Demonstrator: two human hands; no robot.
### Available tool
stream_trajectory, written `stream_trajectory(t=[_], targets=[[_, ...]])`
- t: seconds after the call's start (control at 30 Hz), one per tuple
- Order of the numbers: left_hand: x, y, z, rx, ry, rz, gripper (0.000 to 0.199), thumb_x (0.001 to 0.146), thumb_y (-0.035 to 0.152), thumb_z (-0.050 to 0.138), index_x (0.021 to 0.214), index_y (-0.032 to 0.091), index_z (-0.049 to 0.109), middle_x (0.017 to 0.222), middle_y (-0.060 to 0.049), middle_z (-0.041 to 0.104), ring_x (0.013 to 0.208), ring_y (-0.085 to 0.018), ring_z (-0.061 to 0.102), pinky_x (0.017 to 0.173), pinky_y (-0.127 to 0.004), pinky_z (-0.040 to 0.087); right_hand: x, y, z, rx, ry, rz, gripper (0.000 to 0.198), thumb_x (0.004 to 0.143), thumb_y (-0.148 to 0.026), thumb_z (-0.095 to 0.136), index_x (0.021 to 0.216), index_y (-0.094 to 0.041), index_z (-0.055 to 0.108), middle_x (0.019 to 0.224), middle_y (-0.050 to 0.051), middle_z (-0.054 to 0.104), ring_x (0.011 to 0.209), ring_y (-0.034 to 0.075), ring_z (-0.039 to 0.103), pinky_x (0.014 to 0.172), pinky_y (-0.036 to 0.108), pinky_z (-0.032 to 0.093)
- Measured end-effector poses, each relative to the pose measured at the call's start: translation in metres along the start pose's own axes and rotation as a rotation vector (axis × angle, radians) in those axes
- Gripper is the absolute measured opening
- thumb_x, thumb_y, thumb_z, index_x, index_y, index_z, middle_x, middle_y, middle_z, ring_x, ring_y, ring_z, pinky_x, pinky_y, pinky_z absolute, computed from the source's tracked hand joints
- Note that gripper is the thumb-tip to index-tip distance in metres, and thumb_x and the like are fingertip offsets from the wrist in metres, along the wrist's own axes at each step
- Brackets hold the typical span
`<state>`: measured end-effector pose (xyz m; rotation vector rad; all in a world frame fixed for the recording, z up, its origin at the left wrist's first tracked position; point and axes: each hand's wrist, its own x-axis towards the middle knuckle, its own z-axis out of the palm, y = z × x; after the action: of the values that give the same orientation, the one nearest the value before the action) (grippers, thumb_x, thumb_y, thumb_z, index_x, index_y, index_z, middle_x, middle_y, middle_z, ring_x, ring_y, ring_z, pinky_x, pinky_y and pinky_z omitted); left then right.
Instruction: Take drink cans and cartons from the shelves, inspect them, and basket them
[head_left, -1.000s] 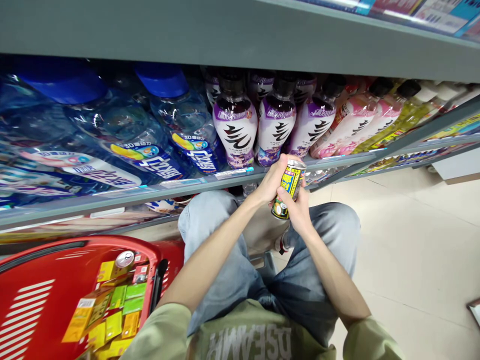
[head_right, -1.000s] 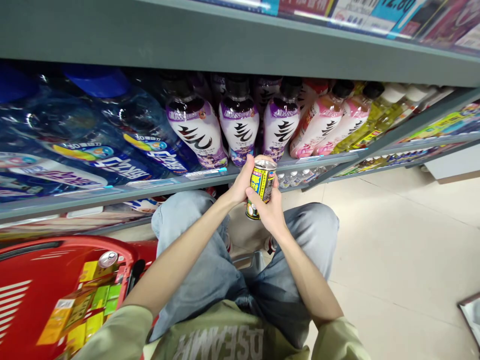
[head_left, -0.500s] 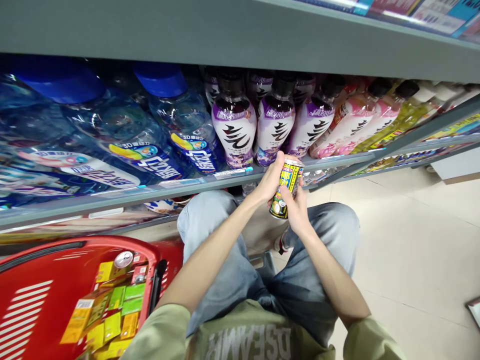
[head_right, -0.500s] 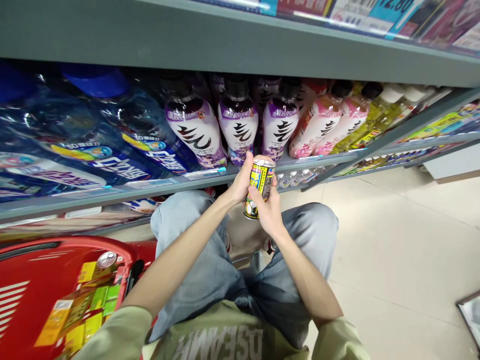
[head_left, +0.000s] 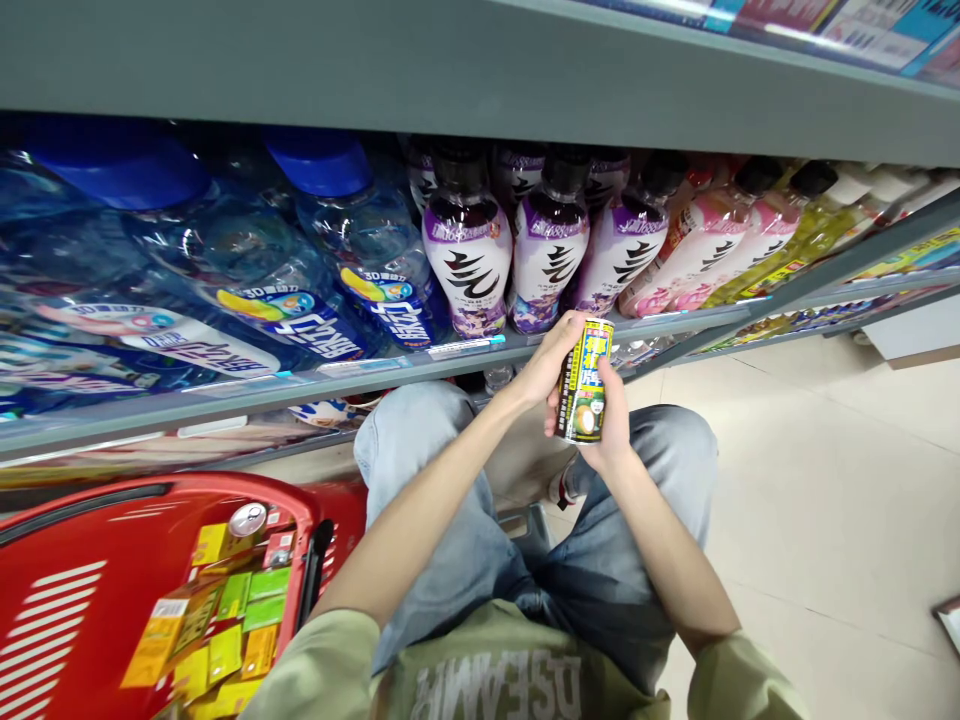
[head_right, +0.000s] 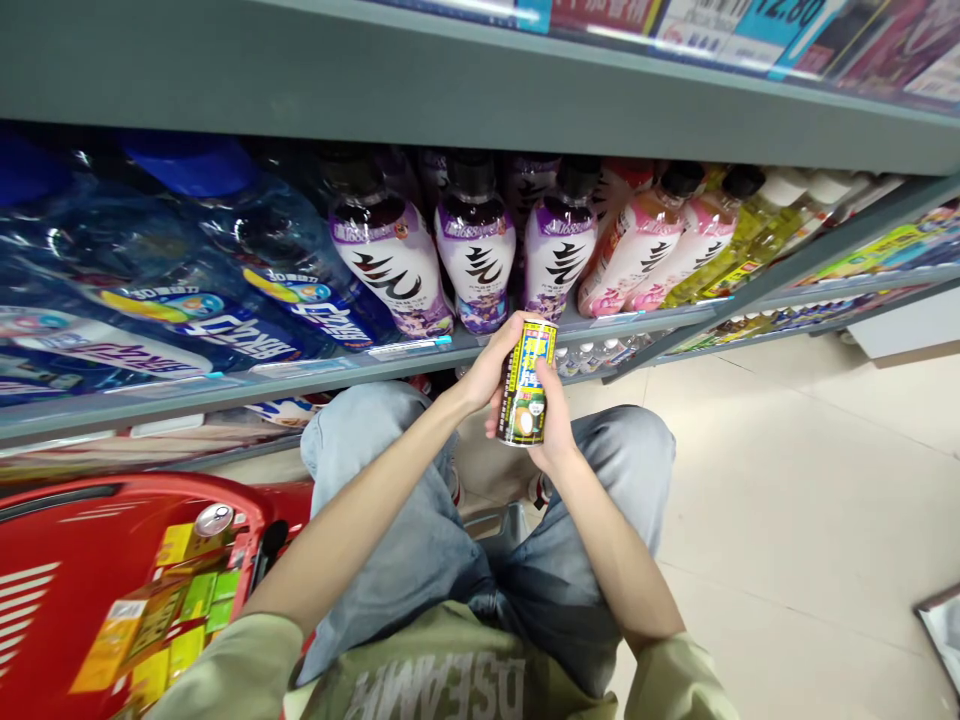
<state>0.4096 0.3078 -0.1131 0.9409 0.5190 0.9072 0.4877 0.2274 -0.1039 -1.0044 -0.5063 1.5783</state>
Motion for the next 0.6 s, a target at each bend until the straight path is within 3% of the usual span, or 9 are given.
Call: stream_trajectory(t=[0.1, 0.23, 0.3, 0.43, 0.5, 0.6], targets=[[-0.001, 0.000, 0.000, 0.085, -0.038, 0.110, 0.044, 0.092, 0.061, 0.058, 0.105, 0.020, 0.064, 0.094, -0.001, 0.062, 0.085, -0.013, 0.059, 0.079, -0.022, 0.048, -0.003, -0.008, 0.001, 0.013, -0.071, 0.025, 0.060, 0.081, -0.079, 0.044, 0.082, -0.022, 0.059, 0.051, -0.003, 0.058, 0.033, 0.013, 0.049, 0.032, 0.025, 0.044], [-0.003, 0.001, 0.001, 0.121, -0.093, 0.072, 0.045, 0.092, 0.061, 0.056, 0.113, 0.021, 0.063, 0.084, 0.001, 0.057, 0.067, -0.010, 0.050, 0.062, -0.021, 0.043, -0.005, -0.007, -0.006, 0.059, -0.206, 0.033, 0.069, 0.083, -0.087, 0.028, 0.084, -0.024, 0.056, 0.042, -0.008, 0.049, 0.021, 0.011, 0.028, 0.024, 0.023, 0.026], [-0.004, 0.001, 0.001, 0.102, -0.116, 0.077, 0.045, 0.092, 0.060, 0.057, 0.115, 0.021, 0.062, 0.088, 0.000, 0.059, 0.070, -0.011, 0.052, 0.064, -0.022, 0.044, 0.000, 0.002, -0.014, 0.126, -0.326, 0.000, 0.068, 0.083, -0.087, 0.028, 0.086, -0.025, 0.055, 0.038, -0.010, 0.047, 0.018, 0.011, 0.025, 0.024, 0.024, 0.024], [-0.005, -0.001, 0.002, 0.038, -0.155, 0.120, 0.044, 0.090, 0.055, 0.063, 0.116, 0.021, 0.060, 0.109, -0.004, 0.062, 0.105, -0.019, 0.058, 0.089, -0.026, 0.046, 0.022, 0.029, -0.032, 0.268, -0.692, -0.161, 0.055, 0.085, -0.081, 0.040, 0.085, -0.028, 0.056, 0.027, -0.015, 0.037, 0.015, 0.011, 0.020, 0.027, 0.022, 0.026], [-0.006, 0.000, 0.002, 0.023, -0.163, 0.118, 0.046, 0.087, 0.056, 0.066, 0.116, 0.021, 0.059, 0.114, -0.005, 0.062, 0.113, -0.022, 0.057, 0.094, -0.028, 0.046, 0.035, 0.040, -0.040, 0.307, -0.870, -0.217, 0.052, 0.084, -0.079, 0.046, 0.085, -0.029, 0.057, 0.024, -0.015, 0.034, 0.015, 0.011, 0.021, 0.029, 0.021, 0.029], [-0.008, 0.002, 0.003, 0.025, -0.171, 0.114, 0.050, 0.083, 0.059, 0.070, 0.116, 0.022, 0.058, 0.113, -0.005, 0.062, 0.113, -0.023, 0.057, 0.095, -0.029, 0.046, 0.043, 0.048, -0.045, 0.312, -0.943, -0.241, 0.049, 0.084, -0.076, 0.048, 0.086, -0.029, 0.059, 0.024, -0.015, 0.034, 0.015, 0.013, 0.023, 0.030, 0.023, 0.030]])
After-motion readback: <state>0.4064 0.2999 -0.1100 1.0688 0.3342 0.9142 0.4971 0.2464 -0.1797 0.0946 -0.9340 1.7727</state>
